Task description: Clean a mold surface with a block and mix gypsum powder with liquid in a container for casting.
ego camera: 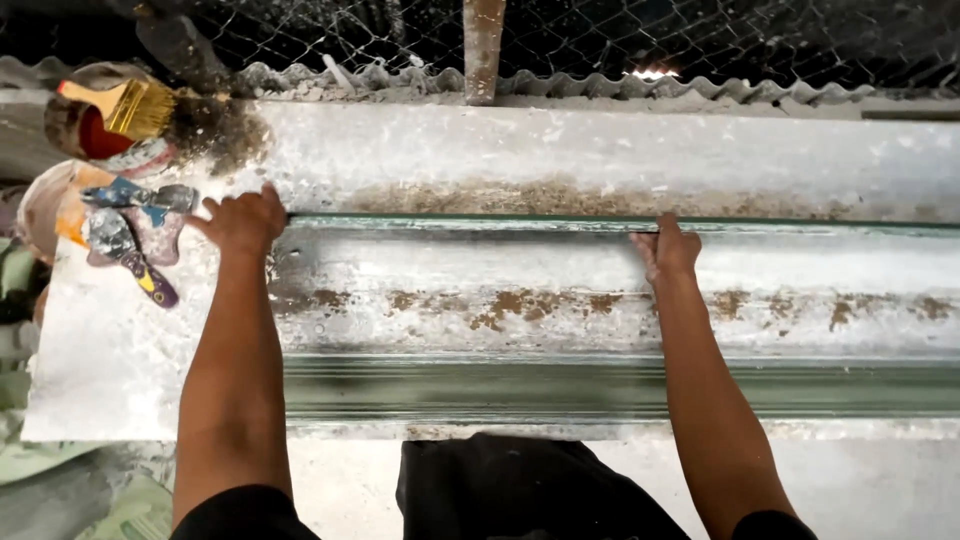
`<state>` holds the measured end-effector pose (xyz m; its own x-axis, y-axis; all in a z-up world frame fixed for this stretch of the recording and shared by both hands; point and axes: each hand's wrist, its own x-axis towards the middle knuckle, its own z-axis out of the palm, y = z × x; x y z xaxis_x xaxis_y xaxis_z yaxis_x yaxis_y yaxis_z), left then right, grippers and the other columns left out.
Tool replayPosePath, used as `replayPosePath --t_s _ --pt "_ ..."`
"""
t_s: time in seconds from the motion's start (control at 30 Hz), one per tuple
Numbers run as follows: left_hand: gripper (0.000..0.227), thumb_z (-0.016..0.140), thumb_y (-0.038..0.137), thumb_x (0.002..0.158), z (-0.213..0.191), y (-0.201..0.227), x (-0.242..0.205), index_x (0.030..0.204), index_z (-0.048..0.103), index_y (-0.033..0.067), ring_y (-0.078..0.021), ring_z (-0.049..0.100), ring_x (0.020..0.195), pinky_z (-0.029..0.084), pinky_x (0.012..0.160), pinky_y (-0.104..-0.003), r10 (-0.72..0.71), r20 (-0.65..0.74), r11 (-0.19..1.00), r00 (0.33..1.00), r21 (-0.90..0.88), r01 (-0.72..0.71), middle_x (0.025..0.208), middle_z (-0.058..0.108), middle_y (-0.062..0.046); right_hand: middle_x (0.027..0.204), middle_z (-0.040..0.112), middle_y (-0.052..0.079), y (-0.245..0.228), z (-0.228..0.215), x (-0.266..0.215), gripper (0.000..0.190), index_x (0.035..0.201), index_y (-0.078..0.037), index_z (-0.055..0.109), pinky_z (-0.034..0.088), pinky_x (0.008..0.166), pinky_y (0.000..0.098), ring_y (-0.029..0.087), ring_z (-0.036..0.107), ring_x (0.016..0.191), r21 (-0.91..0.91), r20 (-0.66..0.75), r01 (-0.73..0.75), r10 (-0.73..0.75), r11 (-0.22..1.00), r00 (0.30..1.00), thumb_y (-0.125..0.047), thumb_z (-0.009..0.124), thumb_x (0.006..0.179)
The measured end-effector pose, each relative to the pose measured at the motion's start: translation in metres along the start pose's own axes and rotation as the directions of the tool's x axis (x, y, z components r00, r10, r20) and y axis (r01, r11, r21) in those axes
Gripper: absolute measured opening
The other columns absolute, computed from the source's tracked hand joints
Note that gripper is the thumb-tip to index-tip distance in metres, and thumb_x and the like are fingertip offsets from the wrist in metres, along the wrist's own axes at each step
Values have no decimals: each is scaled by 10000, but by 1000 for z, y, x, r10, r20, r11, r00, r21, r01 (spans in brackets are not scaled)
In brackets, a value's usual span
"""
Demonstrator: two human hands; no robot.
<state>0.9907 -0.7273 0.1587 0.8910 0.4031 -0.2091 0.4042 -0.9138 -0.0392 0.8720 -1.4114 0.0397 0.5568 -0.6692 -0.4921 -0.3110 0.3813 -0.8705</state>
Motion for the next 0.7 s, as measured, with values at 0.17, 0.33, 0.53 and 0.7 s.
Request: replayPosePath --t_s 0.17,0.33,0.53,0.7 --pt "662 356 651 1018 -78 129 -149 1506 557 250 -401 272 1545 144 1221 -647 469 27 883 883 -11 -469 1614 453 -165 862 629 192 -28 26 5 574 1265 74 395 754 738 430 332 807 762 81 107 -80 71 993 992 -263 644 874" --pt "299 663 432 960 34 203 -111 1132 606 193 -266 648 1200 397 1122 -515 733 -178 679 657 125 -724 1133 709 -71 861 644 233 -49 39 -13 530 1181 91 506 737 751 452 378 799 795 71 138 -142 131 987 982 -294 637 841" --pt "194 645 412 960 38 197 -98 1139 644 336 -296 748 929 538 911 -489 800 -236 596 551 213 -774 904 734 -34 1446 549 214 -113 6 -71 796 1478 -27 376 522 998 569 365 605 1271 -168 319 -219 263 961 910 -638 486 980" --pt "156 671 431 947 17 193 -120 1061 686 327 -178 715 759 565 747 -323 747 -409 664 524 437 -607 872 725 108 1643 64 340 -85 -102 62 1245 1592 -56 -170 309 1190 444 421 257 1509 -26 15 247 -247 969 969 -605 667 853"
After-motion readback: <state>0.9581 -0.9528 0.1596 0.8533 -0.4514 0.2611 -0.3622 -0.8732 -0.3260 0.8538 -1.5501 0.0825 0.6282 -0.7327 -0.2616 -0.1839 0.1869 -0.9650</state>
